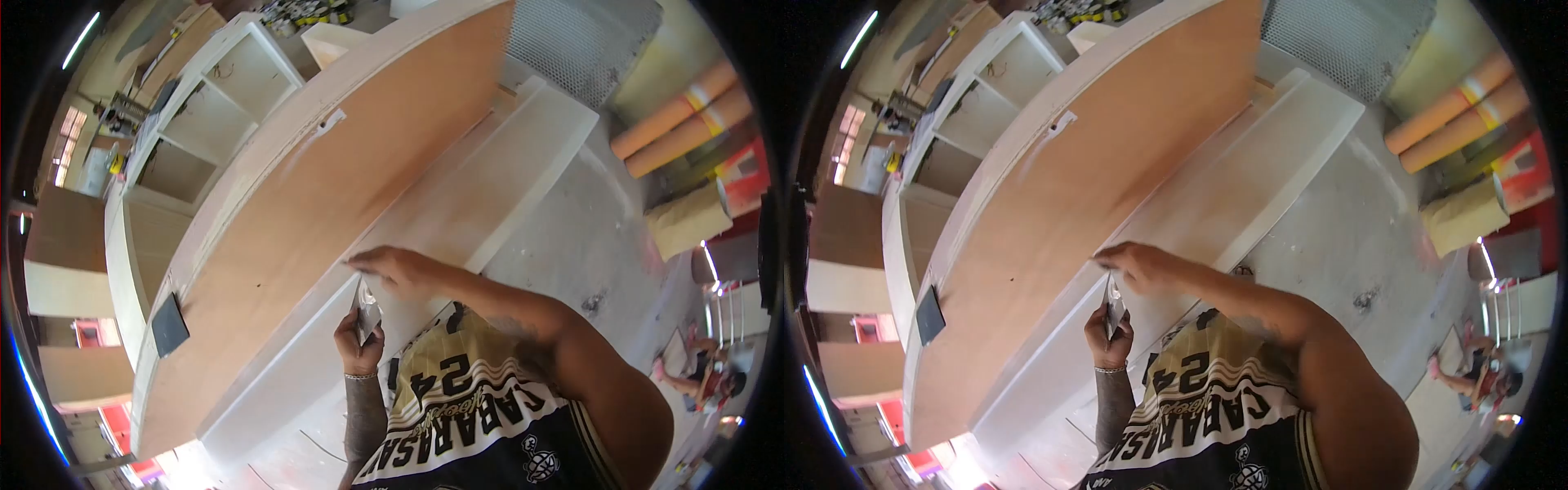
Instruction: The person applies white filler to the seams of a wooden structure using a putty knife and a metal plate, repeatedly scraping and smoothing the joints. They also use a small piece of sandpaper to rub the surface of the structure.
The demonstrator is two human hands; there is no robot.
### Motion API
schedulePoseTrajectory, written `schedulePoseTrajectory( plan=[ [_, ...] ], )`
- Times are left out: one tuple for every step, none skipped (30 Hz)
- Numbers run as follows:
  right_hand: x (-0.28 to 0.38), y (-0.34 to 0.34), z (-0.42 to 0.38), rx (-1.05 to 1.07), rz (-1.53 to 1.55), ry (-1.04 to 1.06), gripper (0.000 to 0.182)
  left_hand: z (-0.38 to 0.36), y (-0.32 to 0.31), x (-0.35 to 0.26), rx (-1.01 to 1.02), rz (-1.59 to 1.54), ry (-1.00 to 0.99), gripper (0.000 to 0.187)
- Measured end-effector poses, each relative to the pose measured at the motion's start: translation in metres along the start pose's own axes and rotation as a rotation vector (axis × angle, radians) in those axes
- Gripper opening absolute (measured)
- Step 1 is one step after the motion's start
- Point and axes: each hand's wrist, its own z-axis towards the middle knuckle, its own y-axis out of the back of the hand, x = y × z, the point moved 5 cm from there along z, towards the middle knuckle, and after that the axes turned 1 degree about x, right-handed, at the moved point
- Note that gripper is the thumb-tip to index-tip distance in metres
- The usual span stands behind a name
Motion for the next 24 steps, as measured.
schedulePoseTrajectory(
  plan=[
    [0.031, 0.010, -0.015, -0.024, 0.079, 0.106, 0.057, 0.002, 0.001, 0.005, 0.043, -0.040, 0.048, 0.019],
    [0.041, 0.007, -0.028, 0.029, 0.046, 0.168, 0.055, -0.001, -0.007, -0.002, 0.080, 0.333, -0.220, 0.019],
    [0.047, 0.007, -0.038, 0.074, 0.013, 0.231, 0.052, -0.003, -0.020, -0.002, 0.126, 0.111, -0.113, 0.020],
    [0.049, 0.017, -0.046, 0.039, -0.011, 0.231, 0.057, -0.006, -0.032, -0.001, 0.147, -0.110, 0.001, 0.021],
    [0.033, 0.022, -0.054, 0.098, -0.114, 0.161, 0.055, -0.003, -0.028, -0.006, 0.043, -0.067, -0.083, 0.028],
    [0.006, 0.031, -0.062, 0.159, -0.218, 0.091, 0.053, -0.008, -0.043, -0.010, 0.143, -0.144, -0.088, 0.030],
    [-0.023, 0.043, -0.069, 0.219, -0.323, 0.020, 0.051, -0.015, -0.056, -0.016, 0.243, -0.220, -0.092, 0.033],
    [-0.054, 0.067, -0.071, 0.174, -0.415, -0.051, 0.050, -0.018, -0.052, -0.027, 0.204, -0.185, -0.194, 0.034],
    [-0.087, 0.096, -0.071, 0.129, -0.507, -0.121, 0.049, -0.025, -0.066, -0.034, 0.183, -0.143, -0.251, 0.032],
    [-0.118, 0.129, -0.071, -0.033, -0.582, -0.217, 0.040, -0.024, -0.064, -0.043, 0.222, -0.136, -0.249, 0.031],
    [-0.145, 0.160, -0.072, -0.248, -0.737, -0.211, 0.033, -0.024, -0.060, -0.047, 0.255, -0.133, -0.249, 0.030],
    [-0.157, 0.190, -0.056, -0.111, -0.817, -0.561, 0.027, -0.025, -0.062, -0.047, 0.172, -0.131, -0.290, 0.027],
    [-0.180, 0.211, -0.050, -0.182, -0.823, -0.593, 0.028, -0.024, -0.053, -0.045, 0.119, -0.121, -0.299, 0.026],
    [-0.205, 0.225, -0.050, -0.254, -0.829, -0.627, 0.028, -0.022, -0.040, -0.042, 0.067, -0.110, -0.307, 0.026],
    [-0.225, 0.227, -0.044, -0.241, -0.856, -0.671, 0.027, -0.022, -0.030, -0.039, 0.013, -0.098, -0.313, 0.026],
    [-0.239, 0.227, -0.039, -0.228, -0.885, -0.714, 0.027, -0.023, -0.027, -0.032, -0.015, -0.080, -0.298, 0.026],
    [-0.251, 0.225, -0.037, -0.215, -0.914, -0.756, 0.027, -0.025, -0.021, -0.024, -0.035, -0.082, -0.287, 0.026],
    [-0.247, 0.218, -0.031, -0.182, -0.886, -0.796, 0.029, -0.025, -0.013, -0.017, -0.052, -0.085, -0.277, 0.025],
    [-0.232, 0.205, -0.020, -0.147, -0.859, -0.834, 0.030, -0.026, -0.005, -0.009, -0.069, -0.090, -0.268, 0.025],
    [-0.219, 0.190, -0.010, -0.110, -0.832, -0.874, 0.032, -0.026, 0.000, -0.002, -0.089, -0.118, -0.258, 0.024],
    [-0.210, 0.175, -0.004, -0.109, -0.835, -0.878, 0.033, -0.026, 0.009, 0.004, -0.113, -0.136, -0.260, 0.024],
    [-0.202, 0.159, 0.001, -0.112, -0.839, -0.883, 0.034, -0.026, 0.017, 0.009, -0.135, -0.153, -0.260, 0.024],
    [-0.193, 0.146, 0.005, -0.119, -0.843, -0.889, 0.035, -0.025, 0.024, 0.013, -0.153, -0.167, -0.260, 0.023],
    [-0.184, 0.132, 0.009, -0.098, -0.828, -0.873, 0.035, -0.026, 0.020, 0.016, -0.143, -0.155, -0.256, 0.022]
  ],
)
